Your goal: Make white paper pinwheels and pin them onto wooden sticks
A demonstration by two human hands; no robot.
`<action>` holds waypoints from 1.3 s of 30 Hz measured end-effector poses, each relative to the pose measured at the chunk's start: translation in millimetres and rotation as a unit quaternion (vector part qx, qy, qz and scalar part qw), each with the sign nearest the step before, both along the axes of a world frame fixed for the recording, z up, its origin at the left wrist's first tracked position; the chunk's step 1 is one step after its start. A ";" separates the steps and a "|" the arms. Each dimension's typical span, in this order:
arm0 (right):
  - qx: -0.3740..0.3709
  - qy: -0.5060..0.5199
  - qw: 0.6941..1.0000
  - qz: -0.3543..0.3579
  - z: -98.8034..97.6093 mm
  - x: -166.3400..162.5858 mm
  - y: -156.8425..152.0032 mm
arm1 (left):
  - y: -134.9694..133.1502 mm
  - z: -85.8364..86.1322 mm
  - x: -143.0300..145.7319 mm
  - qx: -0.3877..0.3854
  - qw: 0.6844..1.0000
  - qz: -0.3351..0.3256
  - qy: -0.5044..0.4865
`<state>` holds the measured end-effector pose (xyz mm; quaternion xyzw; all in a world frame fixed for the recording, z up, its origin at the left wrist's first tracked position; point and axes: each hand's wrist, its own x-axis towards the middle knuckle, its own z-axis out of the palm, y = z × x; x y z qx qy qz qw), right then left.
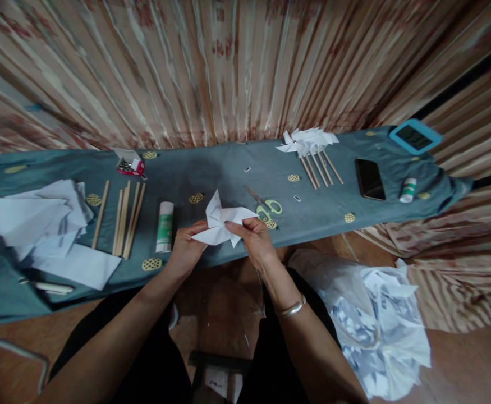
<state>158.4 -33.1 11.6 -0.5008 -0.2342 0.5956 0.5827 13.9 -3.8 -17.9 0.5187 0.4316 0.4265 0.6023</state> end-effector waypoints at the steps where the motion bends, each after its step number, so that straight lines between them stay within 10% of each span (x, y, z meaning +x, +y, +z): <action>1: 0.001 0.006 1.000 -0.001 0.7 -0.6 0.3 | 0.6 -0.4 -0.1 0.005 1.000 0.000 0.000; 12: -0.004 0.021 1.000 -0.021 -0.7 -3.1 3.2 | 7.6 -6.9 -0.1 0.058 0.998 0.000 0.019; 28: -0.012 -0.007 1.000 0.002 -9.9 5.6 14.6 | 26.5 -7.2 1.6 -0.103 0.992 0.014 -0.068; 39: -0.004 -0.029 1.000 -0.001 -10.0 4.6 23.5 | 38.5 15.1 -5.9 -0.009 0.998 0.055 -0.014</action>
